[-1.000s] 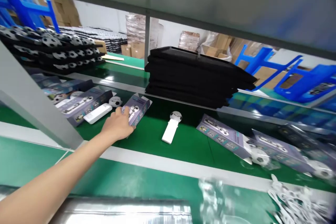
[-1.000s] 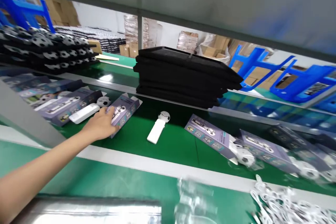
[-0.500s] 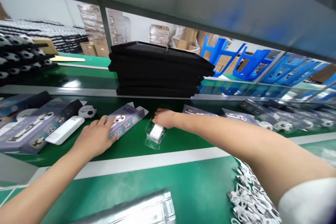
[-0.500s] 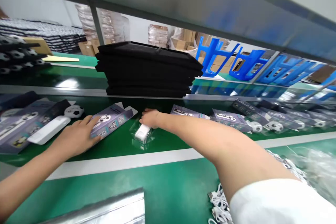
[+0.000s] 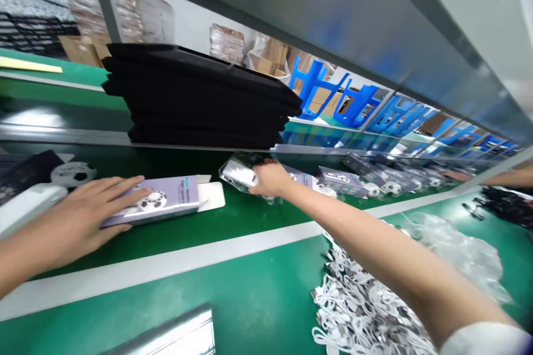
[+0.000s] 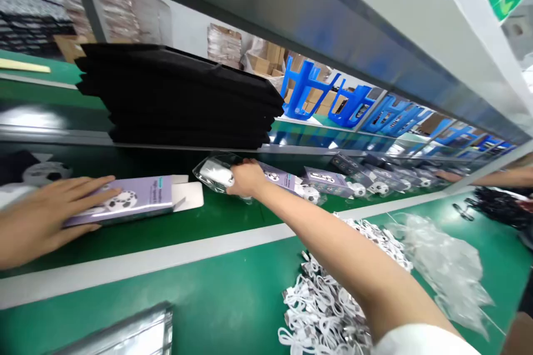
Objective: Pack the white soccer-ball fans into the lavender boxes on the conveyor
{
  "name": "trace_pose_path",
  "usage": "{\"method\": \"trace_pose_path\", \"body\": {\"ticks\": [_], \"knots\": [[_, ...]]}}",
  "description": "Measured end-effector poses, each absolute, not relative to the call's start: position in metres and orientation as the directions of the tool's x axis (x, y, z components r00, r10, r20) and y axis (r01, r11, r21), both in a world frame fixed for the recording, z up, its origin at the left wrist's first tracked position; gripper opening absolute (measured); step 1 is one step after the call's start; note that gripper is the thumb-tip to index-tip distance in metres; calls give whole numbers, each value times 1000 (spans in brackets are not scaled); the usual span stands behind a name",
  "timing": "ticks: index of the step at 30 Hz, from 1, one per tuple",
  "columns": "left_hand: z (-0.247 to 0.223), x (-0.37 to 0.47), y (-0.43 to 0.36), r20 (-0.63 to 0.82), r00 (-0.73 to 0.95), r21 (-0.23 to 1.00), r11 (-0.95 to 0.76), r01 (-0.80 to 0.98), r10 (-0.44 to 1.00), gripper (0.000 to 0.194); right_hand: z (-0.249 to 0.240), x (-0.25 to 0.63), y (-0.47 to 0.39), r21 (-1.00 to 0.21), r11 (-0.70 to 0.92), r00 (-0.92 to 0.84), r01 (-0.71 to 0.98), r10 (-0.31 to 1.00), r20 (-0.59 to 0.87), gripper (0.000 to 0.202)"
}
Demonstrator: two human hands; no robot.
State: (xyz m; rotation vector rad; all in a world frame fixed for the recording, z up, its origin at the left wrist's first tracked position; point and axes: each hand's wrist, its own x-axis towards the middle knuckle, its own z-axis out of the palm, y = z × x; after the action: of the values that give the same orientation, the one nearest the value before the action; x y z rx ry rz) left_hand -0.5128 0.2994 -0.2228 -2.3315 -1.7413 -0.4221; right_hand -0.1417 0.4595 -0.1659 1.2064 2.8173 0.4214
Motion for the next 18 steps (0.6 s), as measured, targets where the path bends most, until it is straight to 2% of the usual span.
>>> {"method": "trace_pose_path", "body": {"ticks": [2, 5, 7, 9, 11, 14, 16, 18], "knots": [[-218, -503, 295, 352, 318, -58, -319, 946, 880, 61, -156, -140, 443, 251, 757, -788, 604, 614, 44, 41], [-217, -494, 291, 332, 384, -138, -358, 923, 862, 66, -147, -145, 415, 102, 924, -926, 370, 375, -44, 42], [-221, -490, 292, 318, 399, -153, -369, 917, 860, 67, -147, -150, 404, 80, 911, -908, 405, 411, -79, 42], [-226, -483, 296, 343, 432, -199, -385, 901, 834, 64, -154, -154, 402, 179, 856, -853, 485, 509, -119, 40], [-228, -472, 300, 352, 498, -259, -428, 866, 793, 60, -165, -160, 404, 235, 860, -858, 453, 492, -147, 33], [-224, -456, 308, 332, 554, -250, -495, 832, 764, 59, -179, -167, 411, 128, 905, -898, 406, 421, -127, 25], [-217, -451, 315, 421, 476, -196, -435, 879, 772, 62, -181, -161, 423, 87, 861, -851, 501, 508, -134, 25], [-212, -456, 323, 519, 296, -99, -288, 953, 802, 78, -174, -137, 438, 56, 795, -788, 604, 606, -106, 33]]}}
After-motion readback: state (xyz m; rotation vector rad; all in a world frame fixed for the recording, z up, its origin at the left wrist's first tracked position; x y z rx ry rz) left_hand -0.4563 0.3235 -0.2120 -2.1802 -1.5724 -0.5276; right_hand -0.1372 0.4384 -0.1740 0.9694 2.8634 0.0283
